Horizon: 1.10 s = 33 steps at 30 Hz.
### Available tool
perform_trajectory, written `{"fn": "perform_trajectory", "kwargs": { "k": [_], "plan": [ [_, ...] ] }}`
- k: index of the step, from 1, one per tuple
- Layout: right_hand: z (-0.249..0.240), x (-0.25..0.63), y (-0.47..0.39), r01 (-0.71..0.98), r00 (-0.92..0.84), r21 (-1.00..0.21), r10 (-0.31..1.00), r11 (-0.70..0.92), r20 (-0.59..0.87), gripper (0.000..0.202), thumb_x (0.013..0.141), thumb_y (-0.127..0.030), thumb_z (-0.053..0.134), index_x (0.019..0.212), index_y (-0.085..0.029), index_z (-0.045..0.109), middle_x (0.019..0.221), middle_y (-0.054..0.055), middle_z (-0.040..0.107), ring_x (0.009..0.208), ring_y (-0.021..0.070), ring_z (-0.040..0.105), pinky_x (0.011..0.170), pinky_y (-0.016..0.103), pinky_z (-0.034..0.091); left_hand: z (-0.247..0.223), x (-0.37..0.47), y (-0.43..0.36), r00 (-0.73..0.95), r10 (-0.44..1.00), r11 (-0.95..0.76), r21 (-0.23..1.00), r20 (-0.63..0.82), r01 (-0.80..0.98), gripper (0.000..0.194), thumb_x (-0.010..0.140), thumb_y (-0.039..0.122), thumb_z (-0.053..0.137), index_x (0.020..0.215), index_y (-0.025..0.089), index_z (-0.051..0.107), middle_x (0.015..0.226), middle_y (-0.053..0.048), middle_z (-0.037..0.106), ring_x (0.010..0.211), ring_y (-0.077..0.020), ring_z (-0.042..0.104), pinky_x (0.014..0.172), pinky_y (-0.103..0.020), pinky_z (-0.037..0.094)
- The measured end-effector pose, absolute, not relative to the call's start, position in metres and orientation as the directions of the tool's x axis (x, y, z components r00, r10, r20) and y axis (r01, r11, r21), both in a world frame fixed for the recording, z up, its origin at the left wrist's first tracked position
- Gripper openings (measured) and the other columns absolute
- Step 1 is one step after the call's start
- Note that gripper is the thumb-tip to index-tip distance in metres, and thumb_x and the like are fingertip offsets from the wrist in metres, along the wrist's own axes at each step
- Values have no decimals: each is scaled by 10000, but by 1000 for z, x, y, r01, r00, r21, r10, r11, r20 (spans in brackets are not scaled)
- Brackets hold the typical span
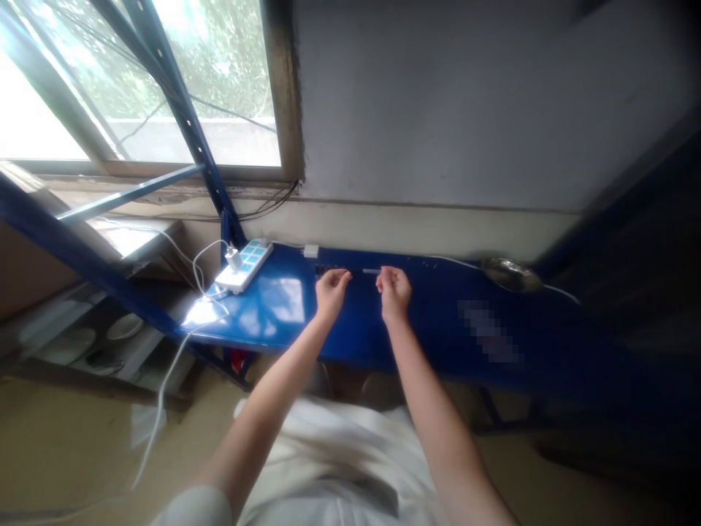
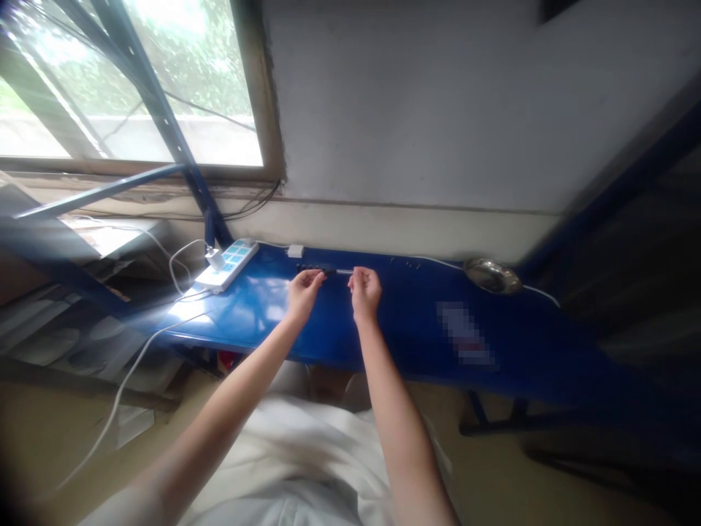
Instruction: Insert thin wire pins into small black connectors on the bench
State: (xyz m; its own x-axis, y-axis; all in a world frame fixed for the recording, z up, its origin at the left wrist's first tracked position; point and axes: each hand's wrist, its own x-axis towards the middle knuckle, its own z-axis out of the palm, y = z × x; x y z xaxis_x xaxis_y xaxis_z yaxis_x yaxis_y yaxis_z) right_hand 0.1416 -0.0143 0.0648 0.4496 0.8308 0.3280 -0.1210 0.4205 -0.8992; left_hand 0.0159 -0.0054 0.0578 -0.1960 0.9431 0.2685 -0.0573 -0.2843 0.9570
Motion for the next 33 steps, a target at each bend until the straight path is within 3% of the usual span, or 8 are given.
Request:
{"fn": "perform_trajectory", "kwargs": {
  "k": [12, 21, 24, 28, 33],
  "plan": [
    [65, 142, -3, -273, 345, -916, 918, 295, 193, 322, 661, -445, 670, 758, -181, 513, 486, -83, 463, 413, 51, 392, 417, 198, 302, 65, 23, 3, 18, 964, -263, 963, 264, -62, 290, 694, 368, 671, 828, 111, 653, 729, -86, 680, 645, -143, 629, 639, -277, 507],
    [63, 148, 8, -365, 336, -897, 933, 251, 124, 350, 630, -456, 684, 765, -178, 521, 483, -83, 453, 416, 53, 394, 412, 198, 299, 84, 28, 15, 130, 924, -365, 931, 359, 23, 262, 691, 363, 667, 802, 125, 651, 689, -69, 667, 617, -132, 604, 602, -244, 477],
    [55, 152, 9, -303, 369, -925, 923, 228, 106, 398, 654, -513, 640, 834, -178, 522, 527, -65, 504, 405, 59, 407, 394, 197, 282, 93, 29, 28, 167, 882, -467, 860, 440, 204, 185, 683, 316, 679, 761, 149, 671, 705, -59, 669, 635, -146, 595, 629, -260, 461],
    [35, 160, 5, -100, 551, -962, 819, 254, 158, 426, 718, -556, 534, 916, -181, 492, 594, -50, 528, 434, 68, 432, 426, 199, 330, 104, 28, 57, 287, 832, -553, 677, 474, 486, 57, 678, 230, 688, 707, 181, 692, 765, -66, 664, 743, -202, 589, 753, -326, 425],
    [11, 161, -8, 249, 664, -935, 658, 253, 355, 378, 809, -510, 399, 917, -163, 503, 711, 27, 569, 651, 128, 558, 643, 269, 460, 100, 25, 82, 471, 812, -582, 401, 345, 708, 74, 634, 86, 672, 644, 159, 675, 898, -106, 624, 969, -284, 507, 887, -412, 315]
  ]
}}
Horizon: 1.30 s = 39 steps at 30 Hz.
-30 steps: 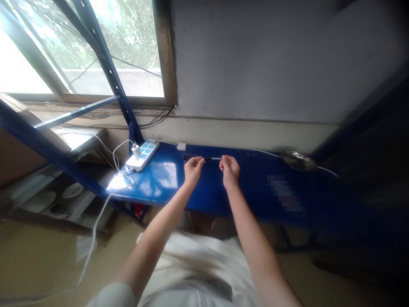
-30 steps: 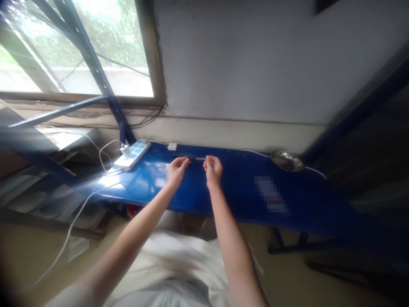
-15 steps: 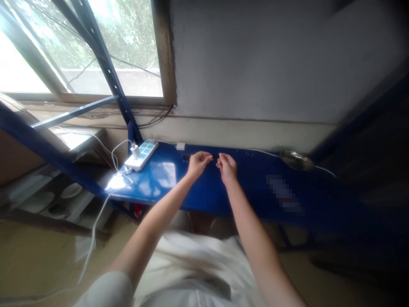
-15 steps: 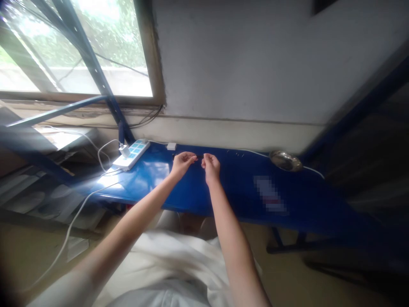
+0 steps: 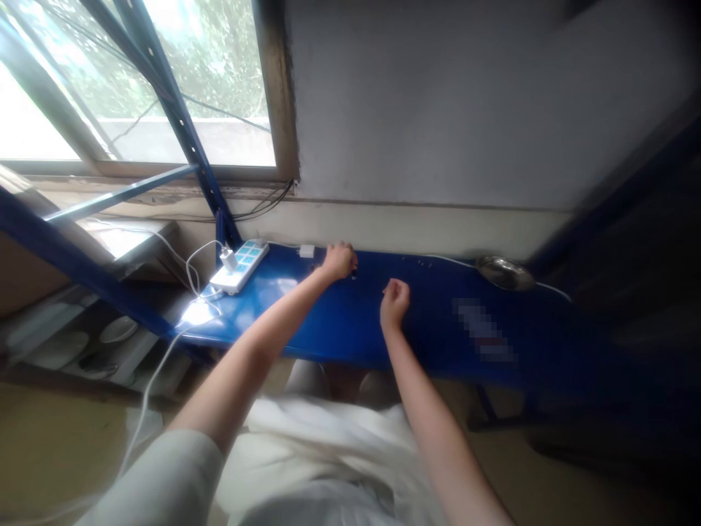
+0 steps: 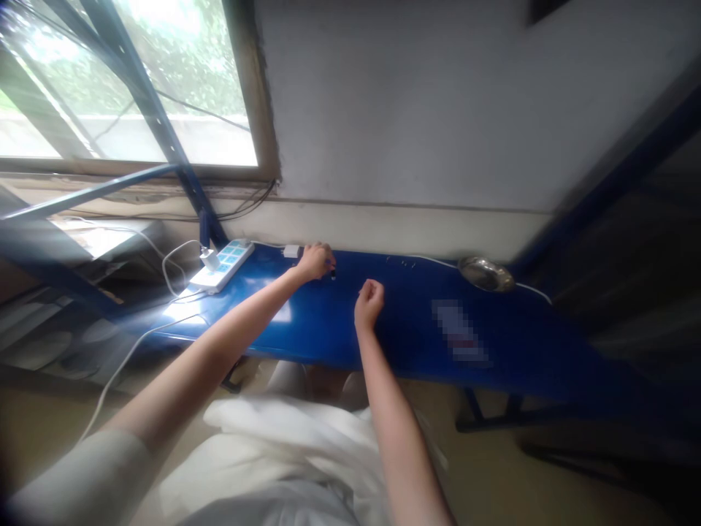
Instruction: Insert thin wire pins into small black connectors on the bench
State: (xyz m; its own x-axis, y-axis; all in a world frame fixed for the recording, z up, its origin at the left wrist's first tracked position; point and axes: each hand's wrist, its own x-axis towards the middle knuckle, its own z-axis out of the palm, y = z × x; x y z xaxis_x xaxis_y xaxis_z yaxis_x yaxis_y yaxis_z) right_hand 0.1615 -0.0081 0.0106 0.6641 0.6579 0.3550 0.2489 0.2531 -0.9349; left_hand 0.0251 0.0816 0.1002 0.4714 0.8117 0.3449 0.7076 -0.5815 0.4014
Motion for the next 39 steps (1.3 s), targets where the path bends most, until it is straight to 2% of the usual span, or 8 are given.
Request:
{"fn": "perform_trajectory", "kwargs": {
  "k": [3, 6, 11, 21, 26, 33, 39],
  "plan": [
    [-1, 159, -11, 314, 634, -923, 674, 223, 379, 379, 826, -484, 377, 938, -149, 516, 785, 73, 602, 683, 148, 576, 679, 296, 473, 91, 24, 87, 490, 824, -561, 280, 285, 779, 88, 664, 87, 626, 685, 155, 679, 939, -115, 611, 992, -284, 476, 883, -407, 297],
    [-9, 158, -12, 363, 604, -911, 694, 197, 391, 398, 829, -482, 373, 950, -138, 532, 832, 97, 618, 724, 162, 592, 706, 309, 479, 82, 23, 91, 481, 838, -536, 222, 258, 815, 101, 673, 100, 610, 704, 160, 684, 951, -115, 606, 995, -282, 460, 875, -401, 292],
    [-13, 157, -13, 433, 550, -881, 720, 188, 424, 408, 833, -489, 365, 941, -142, 551, 845, 102, 627, 746, 167, 600, 705, 300, 485, 73, 19, 98, 443, 856, -507, 271, 266, 818, 105, 653, 79, 618, 675, 161, 680, 941, -118, 596, 987, -291, 460, 876, -419, 279],
    [-13, 157, -16, 449, 545, -875, 721, 180, 428, 403, 834, -480, 367, 932, -136, 552, 841, 110, 635, 733, 168, 605, 702, 296, 486, 65, 15, 99, 364, 879, -470, 429, 308, 772, 87, 627, 71, 643, 602, 152, 665, 875, -122, 605, 991, -315, 479, 888, -450, 264],
    [-13, 157, -16, 429, 549, -884, 723, 187, 420, 399, 833, -480, 371, 932, -138, 552, 823, 105, 638, 714, 168, 607, 681, 291, 489, 61, 16, 102, 378, 880, -467, 375, 289, 800, 67, 652, 94, 633, 648, 144, 678, 913, -140, 601, 1003, -330, 471, 886, -468, 259],
    [-16, 158, -14, 399, 565, -889, 703, 226, 432, 384, 822, -487, 401, 899, -144, 556, 793, 99, 640, 685, 169, 606, 650, 291, 490, 62, 16, 103, 391, 899, -430, 227, 197, 874, 114, 744, 182, 585, 773, 161, 694, 997, -121, 598, 1038, -294, 452, 894, -434, 270],
    [-20, 159, -13, 392, 567, -888, 696, 241, 440, 382, 822, -490, 408, 896, -146, 558, 786, 99, 639, 674, 171, 605, 642, 297, 493, 61, 17, 105, 398, 900, -428, 192, 176, 883, 151, 759, 218, 580, 841, 173, 698, 1043, -110, 589, 1040, -285, 446, 881, -422, 277]
  ]
}}
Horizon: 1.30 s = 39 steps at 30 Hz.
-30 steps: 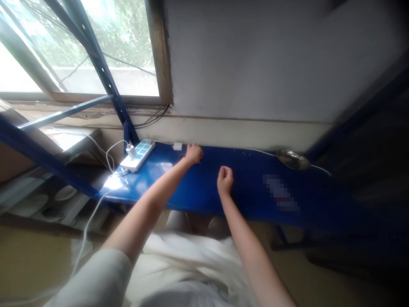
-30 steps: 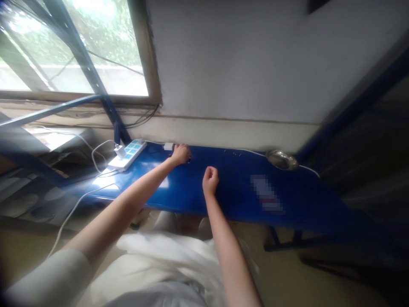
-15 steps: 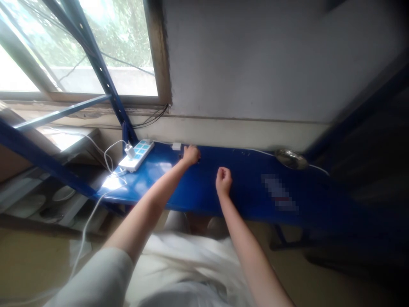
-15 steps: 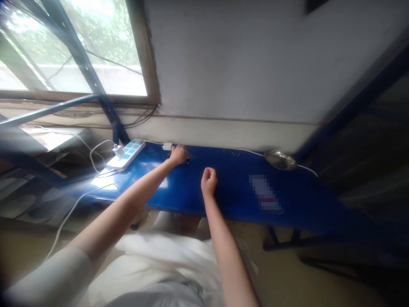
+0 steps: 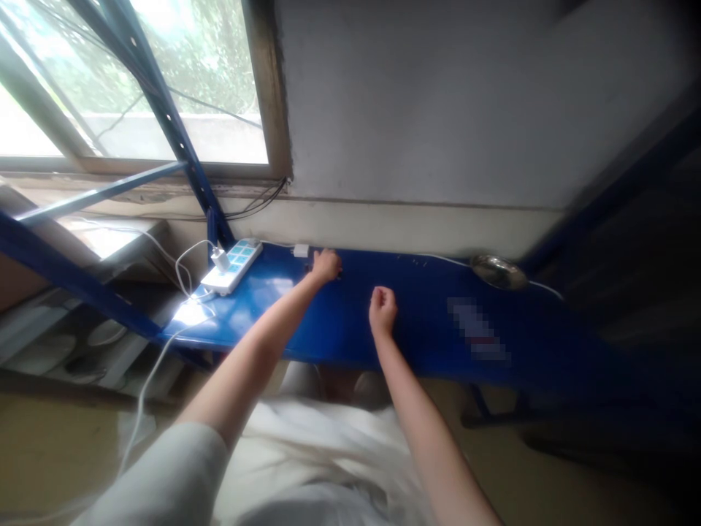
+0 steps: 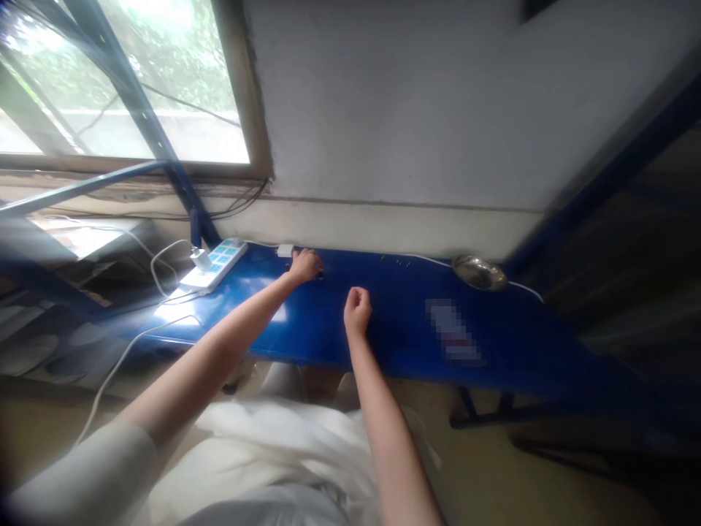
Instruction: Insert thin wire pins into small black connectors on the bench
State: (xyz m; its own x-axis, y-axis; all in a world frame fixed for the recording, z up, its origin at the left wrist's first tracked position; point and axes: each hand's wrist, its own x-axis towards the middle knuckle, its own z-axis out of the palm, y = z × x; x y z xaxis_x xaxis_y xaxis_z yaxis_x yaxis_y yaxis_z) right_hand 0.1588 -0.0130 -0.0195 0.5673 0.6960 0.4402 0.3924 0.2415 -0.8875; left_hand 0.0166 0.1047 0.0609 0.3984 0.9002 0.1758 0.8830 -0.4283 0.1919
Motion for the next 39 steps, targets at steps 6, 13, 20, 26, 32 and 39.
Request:
{"fn": "perform_trajectory", "kwargs": {
  "k": [6, 13, 20, 26, 32, 39],
  "plan": [
    [-21, 160, -12, 412, 565, -886, 703, 214, 432, 380, 830, -486, 397, 912, -152, 560, 803, 96, 641, 693, 173, 608, 657, 300, 493, 58, 17, 108, 412, 894, -442, 197, 177, 875, 138, 763, 225, 583, 843, 183, 688, 1057, -105, 584, 1048, -287, 441, 889, -438, 267],
    [-19, 159, -13, 400, 568, -889, 701, 222, 431, 377, 823, -484, 405, 903, -148, 556, 795, 98, 639, 685, 172, 607, 654, 293, 492, 60, 14, 106, 412, 891, -446, 204, 191, 871, 152, 744, 214, 611, 874, 184, 684, 1049, -107, 600, 1050, -296, 466, 892, -446, 291],
    [-19, 160, -13, 401, 568, -887, 698, 227, 436, 369, 821, -481, 408, 887, -149, 554, 784, 96, 635, 684, 176, 603, 656, 301, 487, 66, 9, 97, 338, 834, -512, 383, 437, 769, 275, 778, 248, 583, 1041, 177, 619, 1038, -114, 626, 1028, -281, 525, 902, -447, 336],
    [-20, 161, -12, 404, 562, -884, 699, 235, 442, 366, 821, -483, 407, 886, -153, 551, 779, 89, 631, 678, 171, 594, 662, 305, 486, 49, -3, 52, -15, 793, -546, 720, 610, 428, 267, 822, 320, 506, 1017, 160, 595, 786, -59, 639, 682, -151, 582, 668, -271, 455],
    [-21, 161, -11, 389, 568, -891, 702, 233, 431, 358, 811, -477, 414, 886, -153, 548, 788, 94, 628, 683, 174, 594, 662, 310, 487, 8, -13, 14, -235, 933, -239, 957, 273, 163, 324, 809, 445, 482, 737, 150, 596, 579, -14, 576, 466, -106, 520, 482, -223, 420],
    [-20, 163, -9, 395, 549, -898, 733, 196, 401, 364, 801, -485, 409, 879, -155, 542, 773, 87, 627, 667, 170, 585, 658, 304, 479, -5, -18, 11, -229, 958, -154, 984, 172, 95, 343, 825, 427, 440, 699, 142, 585, 547, -4, 561, 419, -84, 488, 467, -208, 392]
  ]
}}
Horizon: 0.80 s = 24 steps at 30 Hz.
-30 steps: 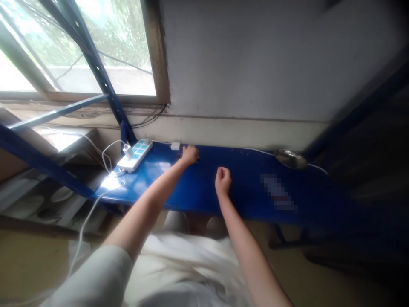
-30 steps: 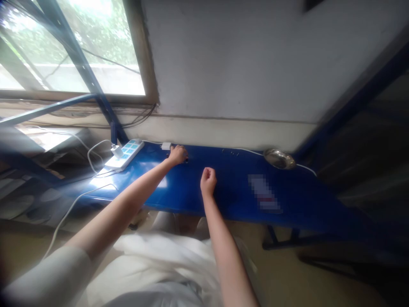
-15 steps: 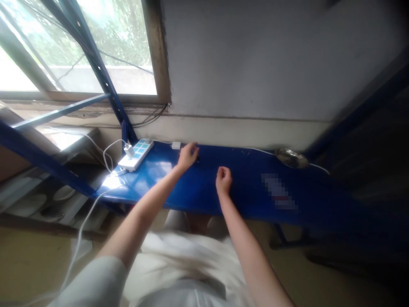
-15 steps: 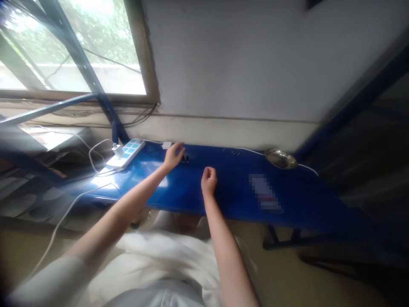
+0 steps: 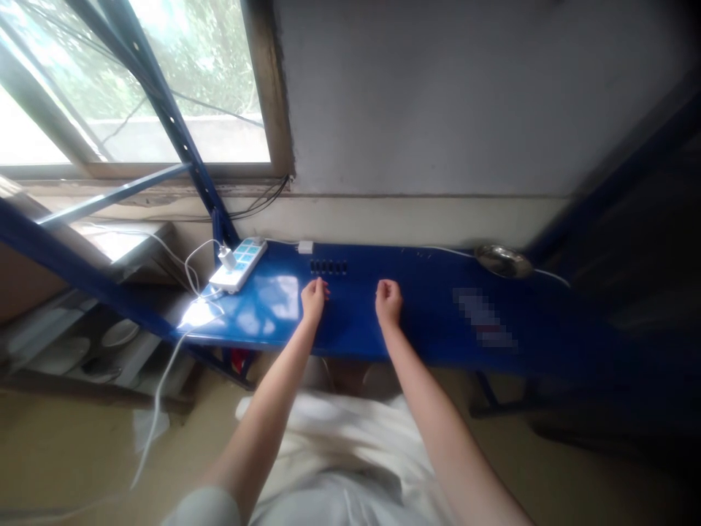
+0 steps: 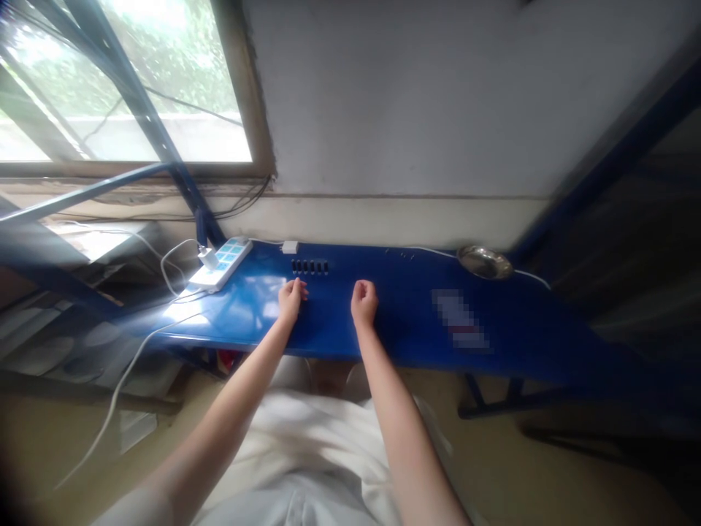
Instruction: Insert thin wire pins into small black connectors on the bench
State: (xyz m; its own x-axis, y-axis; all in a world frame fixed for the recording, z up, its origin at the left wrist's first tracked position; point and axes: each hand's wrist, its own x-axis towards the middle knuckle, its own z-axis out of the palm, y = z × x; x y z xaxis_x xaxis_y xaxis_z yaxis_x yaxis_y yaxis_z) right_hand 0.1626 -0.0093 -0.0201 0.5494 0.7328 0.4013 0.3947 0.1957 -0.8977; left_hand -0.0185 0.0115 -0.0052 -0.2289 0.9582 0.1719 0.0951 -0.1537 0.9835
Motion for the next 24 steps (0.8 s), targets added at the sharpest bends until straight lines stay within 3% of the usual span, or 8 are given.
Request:
{"fn": "perform_trajectory", "kwargs": {
  "k": [10, 14, 16, 19, 21, 24],
  "plan": [
    [-19, 163, -10, 422, 544, -890, 737, 173, 401, 347, 813, -443, 396, 909, -143, 541, 820, 99, 617, 725, 177, 577, 703, 317, 468, -6, -19, 10, -256, 956, -131, 990, 140, 51, 325, 817, 408, 447, 678, 142, 572, 522, 6, 542, 411, -75, 477, 466, -204, 385],
    [-14, 177, -7, 565, 588, -820, 654, 88, 475, 310, 800, -348, 404, 991, -139, 530, 971, 132, 596, 880, 204, 559, 834, 379, 429, -8, -19, 11, -255, 956, -138, 989, 146, 52, 320, 817, 400, 441, 674, 143, 566, 519, 6, 536, 410, -75, 474, 461, -200, 382],
    [-10, 193, -8, 650, 586, -760, 654, -26, 479, 338, 781, -315, 429, 1063, -152, 517, 1109, 151, 557, 1049, 253, 502, 891, 443, 384, -9, -19, 12, -253, 957, -134, 990, 143, 52, 316, 815, 398, 438, 671, 145, 561, 514, 9, 532, 408, -76, 470, 456, -199, 379],
    [-1, 220, -13, 713, 604, -667, 671, -216, 430, 443, 757, -306, 469, 1179, -173, 467, 1347, 165, 385, 1252, 321, 311, 936, 564, 298, -11, -19, 13, -253, 956, -133, 988, 147, 72, 315, 812, 398, 435, 667, 148, 559, 510, 15, 526, 404, -77, 470, 456, -200, 379],
    [4, 235, -17, 722, 624, -617, 681, -313, 384, 517, 741, -280, 482, 1244, -178, 414, 1417, 169, 281, 1305, 340, 207, 959, 644, 192, -12, -19, 13, -251, 956, -132, 987, 151, 87, 316, 813, 400, 434, 669, 149, 562, 513, 16, 529, 406, -77, 474, 460, -201, 380],
    [8, 252, -21, 726, 627, -572, 708, -381, 325, 624, 703, -240, 500, 1303, -170, 341, 1452, 178, 195, 1321, 349, 153, 954, 680, 152, -10, -19, 12, -249, 957, -125, 987, 147, 101, 318, 814, 398, 428, 668, 150, 564, 515, 14, 533, 412, -79, 477, 461, -200, 379]
  ]
}}
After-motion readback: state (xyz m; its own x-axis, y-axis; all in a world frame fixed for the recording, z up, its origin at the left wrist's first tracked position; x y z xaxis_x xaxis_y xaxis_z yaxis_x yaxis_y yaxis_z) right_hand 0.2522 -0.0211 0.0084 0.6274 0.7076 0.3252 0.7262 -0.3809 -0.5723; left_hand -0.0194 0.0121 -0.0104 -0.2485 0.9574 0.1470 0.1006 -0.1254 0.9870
